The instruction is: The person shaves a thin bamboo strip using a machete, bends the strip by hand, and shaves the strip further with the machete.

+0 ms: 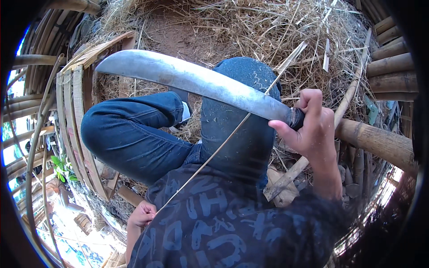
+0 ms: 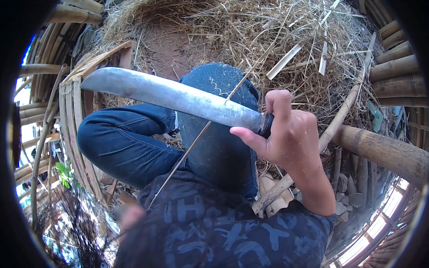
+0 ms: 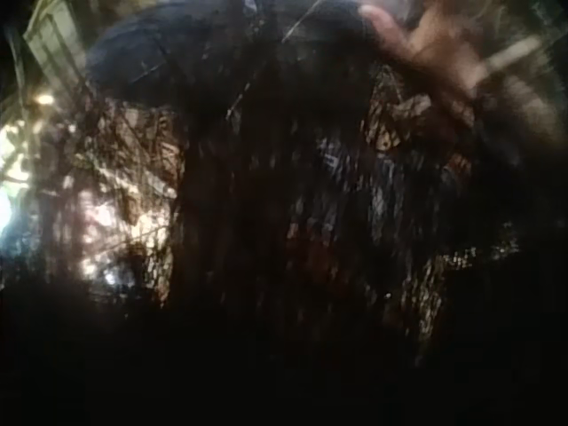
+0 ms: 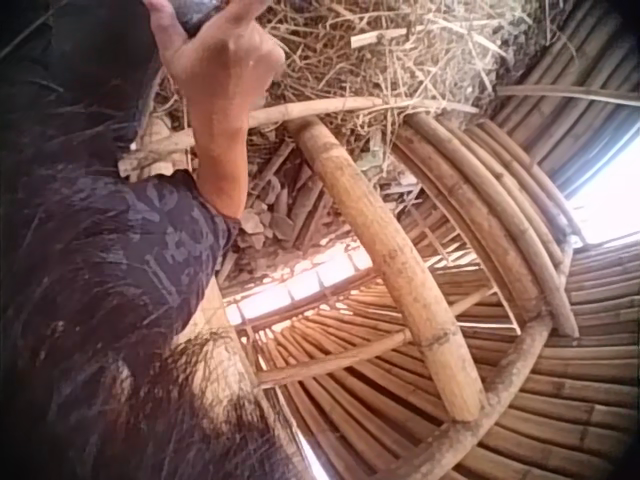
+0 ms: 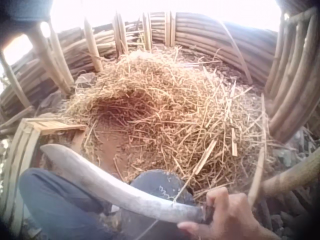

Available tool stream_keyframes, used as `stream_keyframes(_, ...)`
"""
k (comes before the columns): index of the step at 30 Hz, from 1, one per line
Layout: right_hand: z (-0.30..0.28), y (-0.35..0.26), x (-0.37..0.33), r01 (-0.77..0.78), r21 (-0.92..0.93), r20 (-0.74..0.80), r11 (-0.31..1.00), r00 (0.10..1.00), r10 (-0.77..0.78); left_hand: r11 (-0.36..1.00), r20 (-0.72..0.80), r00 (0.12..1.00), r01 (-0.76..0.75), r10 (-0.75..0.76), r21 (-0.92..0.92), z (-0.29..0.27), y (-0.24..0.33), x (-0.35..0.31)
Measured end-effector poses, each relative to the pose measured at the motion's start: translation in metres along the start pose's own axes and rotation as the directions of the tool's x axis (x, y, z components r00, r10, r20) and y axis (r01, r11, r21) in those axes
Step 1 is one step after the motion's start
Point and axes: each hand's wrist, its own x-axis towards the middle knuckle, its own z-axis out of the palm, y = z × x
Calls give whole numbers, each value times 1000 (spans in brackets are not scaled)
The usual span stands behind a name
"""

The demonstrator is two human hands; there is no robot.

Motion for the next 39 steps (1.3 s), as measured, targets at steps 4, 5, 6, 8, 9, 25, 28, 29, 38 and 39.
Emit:
stream_keyframes(4,-6,11,7,-95,-44,-67,995,994,92,999,-15,1000,-19,19,36,3,1,-1)
stream_keyframes(5,-5,20,9,-193,-36,-126,980,974,187,1000,-12,1000,-21,21,9,7,1,-2)
stream_keyframes(6,-8,33,9,-238,-64,-166,969,960,224,1000,1,1000,-18,18,-16,8,1,0)
stream_keyframes(8,-17,47,8,-324,-49,-176,945,934,311,1000,-1,1000,-12,12,-17,4,-4,-1)
stream_keyframes(9,-20,50,8,-411,-28,-185,911,898,399,1000,-7,1000,-4,4,-15,3,-5,-1)
stream_keyframes(25,0,-8,-8,-72,114,-30,991,997,76,998,56,998,26,-22,-65,-12,-5,4)
stream_keyframes(28,3,-5,-2,-9,81,-24,997,1000,11,999,30,998,53,-53,-12,-25,-16,3)
stream_keyframes(29,4,-1,0,-9,78,-26,997,1000,11,996,70,995,72,-68,-61,-29,-20,4)
stream_keyframes(38,-17,78,1,-505,190,-157,842,831,534,998,40,997,63,-62,-23,-5,3,5)
stream_keyframes(39,-16,79,-2,-486,258,-178,835,826,535,998,103,993,56,-53,-25,-1,7,6)
